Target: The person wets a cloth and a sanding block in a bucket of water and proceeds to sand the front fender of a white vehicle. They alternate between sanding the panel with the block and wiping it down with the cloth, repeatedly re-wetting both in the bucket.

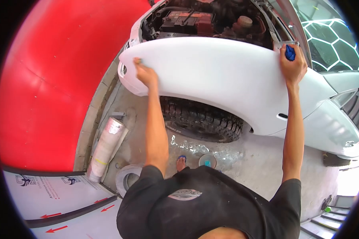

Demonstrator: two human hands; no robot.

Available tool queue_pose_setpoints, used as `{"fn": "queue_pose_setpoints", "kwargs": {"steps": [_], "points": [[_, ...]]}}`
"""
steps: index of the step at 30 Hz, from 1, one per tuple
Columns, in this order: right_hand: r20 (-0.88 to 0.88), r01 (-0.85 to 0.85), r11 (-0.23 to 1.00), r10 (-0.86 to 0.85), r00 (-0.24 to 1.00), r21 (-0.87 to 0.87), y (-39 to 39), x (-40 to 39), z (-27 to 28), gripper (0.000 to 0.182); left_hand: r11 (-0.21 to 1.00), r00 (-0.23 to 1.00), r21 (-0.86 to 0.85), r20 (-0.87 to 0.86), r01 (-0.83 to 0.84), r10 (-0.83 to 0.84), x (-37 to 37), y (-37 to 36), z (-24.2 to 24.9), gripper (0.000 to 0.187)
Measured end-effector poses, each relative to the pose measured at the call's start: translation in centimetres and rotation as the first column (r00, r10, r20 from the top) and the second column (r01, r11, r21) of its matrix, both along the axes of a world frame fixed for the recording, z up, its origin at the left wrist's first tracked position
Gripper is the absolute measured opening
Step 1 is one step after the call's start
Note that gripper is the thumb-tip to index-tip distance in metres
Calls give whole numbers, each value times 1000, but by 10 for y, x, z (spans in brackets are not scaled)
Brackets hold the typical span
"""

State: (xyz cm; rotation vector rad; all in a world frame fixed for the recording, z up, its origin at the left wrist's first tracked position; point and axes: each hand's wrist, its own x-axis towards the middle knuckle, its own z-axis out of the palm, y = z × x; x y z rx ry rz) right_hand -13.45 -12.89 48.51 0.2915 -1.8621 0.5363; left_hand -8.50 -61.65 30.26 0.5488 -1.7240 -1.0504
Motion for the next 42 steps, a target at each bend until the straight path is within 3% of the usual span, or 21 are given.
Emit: {"fn": "queue_pose_setpoints", "kwargs": {"steps": [1,4,6,9,12,14,16,18,21,22,23,24,26,28,31,33,34,36,38,40,42], "points": [[2,3,1000,-3,1000,3,0,1,0,20,994,995,91,80,-65,58,-2,-25,0,42],[-7,3,1000,-3,1000,1,-4,0,4,20,986,984,-113,-145,-123,106,-5,56,-1,41],[-14,-5,1000,5,1000,2,-5,0,2,20,805,974,-593,-187,-9,-127,7,124,-5,41],[-37,-24,999,25,999,24,-3,-3,4,20,720,967,-692,-148,49,-209,9,102,10,43],[-25,-6,1000,7,1000,19,1,-2,-1,20,987,992,-152,-100,57,-73,-2,25,30,40],[-11,-1,1000,1,1000,2,-4,3,2,20,981,985,-115,-87,-156,147,-20,19,24,40],[8,-3,1000,3,1000,-15,-5,2,4,21,987,982,-157,-187,-41,12,-11,83,28,40],[-3,-16,1000,16,1000,-19,-2,-1,1,21,763,973,-645,-149,40,-177,5,149,13,40],[-65,-20,1000,21,998,18,2,-8,-2,22,805,980,-593,-161,1,-120,-2,99,12,41],[-52,-4,1000,6,999,26,4,-9,3,23,866,988,-492,-152,-89,15,-4,68,24,41],[-18,11,999,-10,1000,33,3,-4,3,23,993,1000,-117,-20,6,-9,4,44,36,42],[20,21,999,-22,1000,40,1,0,1,23,966,985,-204,33,-160,170,-13,14,18,43],[30,22,1000,-23,999,15,0,0,0,24,999,999,1,1,-52,52,1,58,45,42],[17,5,1000,-5,1000,8,1,-2,0,24,864,979,-484,-197,-138,46,-3,117,22,42],[-33,-31,999,32,999,31,2,-3,-2,22,704,979,-709,-163,-30,-122,5,126,8,46],[-61,-11,999,13,998,33,2,-7,-2,20,878,986,-464,-156,-118,50,-6,57,19,42],[-51,-5,999,7,999,36,2,-4,-3,20,996,999,-78,28,44,-42,8,35,39,41],[-39,1,999,1,999,34,-2,-1,2,19,995,995,44,42,-92,90,-20,11,23,42],[-51,-1,1000,3,999,31,-5,0,3,19,992,997,-117,-67,-50,42,-8,79,26,44],[-60,6,999,-4,998,41,-3,-3,1,19,802,974,-597,-173,12,-143,7,149,11,47],[-74,-25,998,29,997,60,-1,-2,-3,19,729,975,-684,-171,-12,-145,8,137,1,42]]}}
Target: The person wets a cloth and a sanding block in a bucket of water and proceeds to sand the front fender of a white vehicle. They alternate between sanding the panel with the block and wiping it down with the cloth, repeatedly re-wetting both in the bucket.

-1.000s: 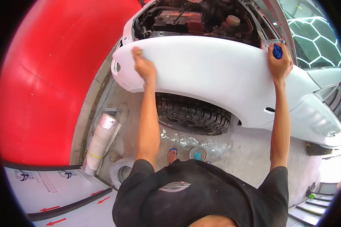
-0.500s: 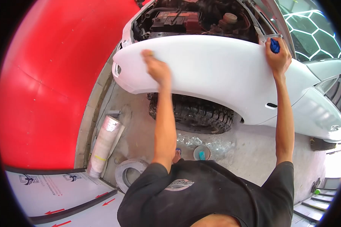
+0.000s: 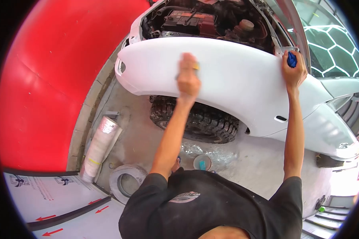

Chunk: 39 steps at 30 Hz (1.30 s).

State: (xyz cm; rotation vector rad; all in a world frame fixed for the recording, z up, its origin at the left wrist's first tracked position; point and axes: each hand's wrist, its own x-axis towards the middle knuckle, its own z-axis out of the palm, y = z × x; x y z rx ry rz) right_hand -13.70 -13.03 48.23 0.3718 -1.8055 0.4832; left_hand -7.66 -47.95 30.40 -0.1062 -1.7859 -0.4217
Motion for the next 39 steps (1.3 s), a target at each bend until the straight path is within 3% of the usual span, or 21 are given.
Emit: {"fn": "queue_pose_setpoints", "kwargs": {"steps": [2,4,7,9,10,12,14,16,19,20,21,22,24,26,28,31,33,34,36,38,39], "points": [[-20,-12,1000,12,1000,7,3,-6,3,19,943,995,317,23,-99,97,-14,-69,8,43],[9,13,1000,-13,1000,1,-1,0,1,18,646,951,733,307,-211,-37,0,-123,37,44],[19,42,999,-42,999,-19,-4,4,6,17,670,972,710,220,-216,81,-7,-99,8,48],[22,56,998,-56,998,-6,-4,2,4,17,938,991,320,48,-136,128,8,-35,-25,52],[15,48,999,-49,999,7,-3,1,5,18,986,997,160,64,-46,36,26,-4,-31,51],[7,28,999,-28,1000,31,-1,2,4,20,990,999,139,30,-35,31,28,-28,-38,44],[-21,20,1000,-19,1000,21,-5,-1,6,20,848,990,513,51,-137,129,7,-110,-34,40],[-15,30,999,-29,999,22,-4,0,5,20,609,972,765,232,-212,46,5,-188,-31,42],[1,47,999,-47,999,3,-7,1,4,17,521,952,811,305,-266,10,15,-155,-23,42],[2,52,999,-52,999,1,-7,-1,5,16,674,989,725,118,-144,84,7,-127,-53,43],[9,58,998,-58,998,2,-7,1,4,16,866,993,486,43,-117,111,20,-88,-59,45],[14,61,998,-61,998,8,-8,2,3,15,948,998,314,50,-57,44,34,-59,-64,45],[14,49,999,-49,999,13,-8,1,3,15,960,998,278,54,-36,21,38,-69,-70,41],[15,30,1000,-31,999,7,-5,-4,1,15,737,993,670,7,-90,115,10,-147,-71,40],[18,62,998,-62,998,30,-4,-1,3,16,565,956,776,276,-281,96,1,-243,-82,42],[19,89,995,-90,996,41,-4,-4,1,16,526,908,752,406,-397,105,4,-241,-81,44],[4,73,997,-74,997,33,-3,-7,-2,16,620,956,728,227,-295,188,14,-167,-98,44],[5,60,998,-60,998,34,-1,-9,-3,15,744,974,628,127,-226,189,25,-131,-106,45],[-5,76,995,-76,997,57,1,-11,-3,15,730,993,675,37,-107,112,33,-123,-103,44],[-13,81,994,-81,997,70,2,-11,-3,14,661,941,671,220,-337,257,13,-214,-126,41],[-20,81,995,-80,997,62,1,-11,-4,14,590,911,699,364,-405,195,5,-267,-123,39]]}}
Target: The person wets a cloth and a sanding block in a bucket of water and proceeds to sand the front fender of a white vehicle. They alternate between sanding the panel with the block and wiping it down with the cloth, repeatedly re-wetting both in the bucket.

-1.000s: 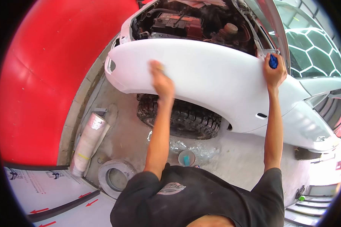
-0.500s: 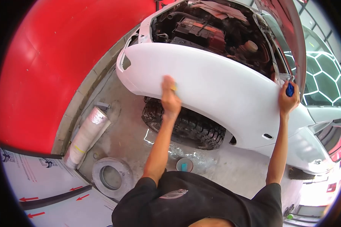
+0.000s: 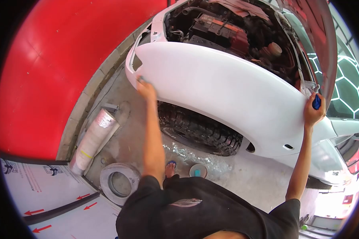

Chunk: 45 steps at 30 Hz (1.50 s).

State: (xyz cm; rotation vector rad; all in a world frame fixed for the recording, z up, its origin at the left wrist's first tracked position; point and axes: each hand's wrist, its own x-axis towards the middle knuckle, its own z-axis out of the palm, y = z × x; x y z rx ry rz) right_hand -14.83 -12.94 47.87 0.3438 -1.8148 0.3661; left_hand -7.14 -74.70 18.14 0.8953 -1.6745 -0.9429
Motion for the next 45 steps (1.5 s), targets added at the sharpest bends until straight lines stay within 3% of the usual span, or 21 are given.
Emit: {"fn": "queue_pose_setpoints", "kwargs": {"steps": [1,4,6,9,10,12,14,15,17,21,23,27,29,31,33,35,37,39,41,43,45], "points": [[-8,2,1000,-2,1000,-9,-1,0,-1,14,993,992,117,123,24,-38,-7,-31,2,37],[18,24,999,-24,1000,-28,-6,4,1,14,998,1000,57,25,-19,17,-12,-23,7,37],[16,8,1000,-8,1000,-23,-3,1,1,15,986,976,-114,-195,-118,94,2,56,3,36],[26,6,1000,-5,1000,-31,-1,-1,0,17,972,977,-234,-209,-14,-37,26,120,11,43],[34,5,999,-4,999,-32,0,0,0,17,990,969,-128,-235,52,-81,26,101,11,41],[17,8,1000,-8,1000,-25,0,-1,0,18,987,995,-159,-99,-15,0,7,17,-20,36],[26,25,999,-24,999,-33,-1,1,1,18,988,998,148,38,43,-49,5,-20,-1,37],[34,21,999,-20,999,-40,-2,1,1,18,995,999,95,40,3,-7,7,-9,-5,37],[45,14,998,-12,999,-55,-2,2,1,18,997,996,-15,31,-77,78,7,37,-13,38],[30,-28,999,29,999,-40,-2,6,4,18,998,967,-54,-252,11,-24,45,225,28,43],[1,-77,997,77,997,-33,0,5,4,19,977,957,-211,-284,-5,-56,42,270,26,46],[8,-116,993,116,993,-22,5,6,4,20,970,932,148,-281,-192,227,22,180,8,33],[25,-139,989,141,990,-56,3,9,5,20,942,938,332,-312,-45,154,20,158,1,33],[38,-133,989,136,990,-71,5,9,4,19,976,957,191,-246,-106,152,26,208,4,36],[57,-145,987,149,987,-67,5,10,3,19,983,935,132,-314,-129,165,31,299,22,44],[69,-165,985,168,983,-49,8,11,5,19,983,924,33,-337,-180,180,24,316,4,41],[24,-175,984,176,984,-35,6,13,7,20,978,921,140,-337,-157,196,31,281,21,42],[42,-163,984,166,985,-74,4,15,7,19,963,934,173,-257,-207,247,17,212,-14,35],[73,-129,990,134,988,-63,4,19,9,19,947,939,262,-237,-184,248,14,209,-10,36],[87,-142,987,148,985,-71,6,19,8,19,956,927,229,-283,-183,246,25,272,24,38],[81,-173,982,179,980,-74,6,18,9,20,980,935,46,-296,-191,196,24,336,19,41]]}}
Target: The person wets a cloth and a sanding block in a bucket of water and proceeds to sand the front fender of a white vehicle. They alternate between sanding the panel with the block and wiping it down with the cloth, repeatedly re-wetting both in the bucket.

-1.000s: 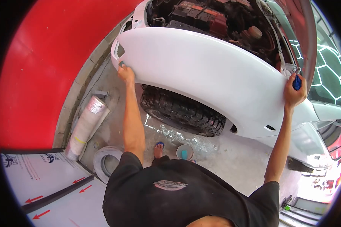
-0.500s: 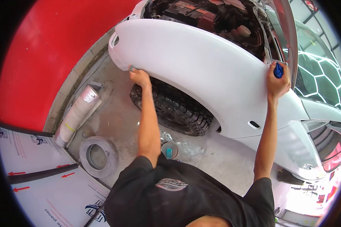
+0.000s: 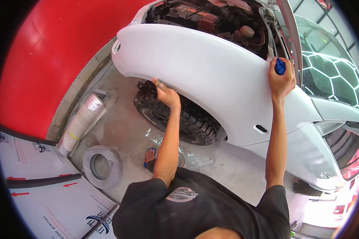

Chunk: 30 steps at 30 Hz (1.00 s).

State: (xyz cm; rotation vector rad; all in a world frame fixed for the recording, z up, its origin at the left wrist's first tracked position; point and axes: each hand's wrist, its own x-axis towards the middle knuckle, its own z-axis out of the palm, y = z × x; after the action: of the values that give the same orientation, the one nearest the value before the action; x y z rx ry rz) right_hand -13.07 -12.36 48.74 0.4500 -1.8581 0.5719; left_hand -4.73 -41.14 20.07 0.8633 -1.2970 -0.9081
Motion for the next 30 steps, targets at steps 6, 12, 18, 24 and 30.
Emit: {"fn": "queue_pose_setpoints", "kwargs": {"steps": [6,12,18,24,30], "points": [[-36,-6,1000,7,999,22,5,-4,-1,21,935,990,333,-98,125,-98,-1,-123,-9,33],[-23,-15,1000,15,1000,10,-1,1,1,19,1000,998,7,-61,-21,21,-7,-29,-19,39],[-30,18,1000,-18,999,14,-2,-1,0,19,989,999,147,37,18,-23,-12,-156,-53,38],[-12,-20,1000,20,1000,-8,-3,0,2,19,992,998,-109,24,-57,60,2,-83,-27,38],[-23,7,1000,-6,1000,20,0,-3,1,20,981,987,131,57,143,-151,9,-170,-37,40]]}}
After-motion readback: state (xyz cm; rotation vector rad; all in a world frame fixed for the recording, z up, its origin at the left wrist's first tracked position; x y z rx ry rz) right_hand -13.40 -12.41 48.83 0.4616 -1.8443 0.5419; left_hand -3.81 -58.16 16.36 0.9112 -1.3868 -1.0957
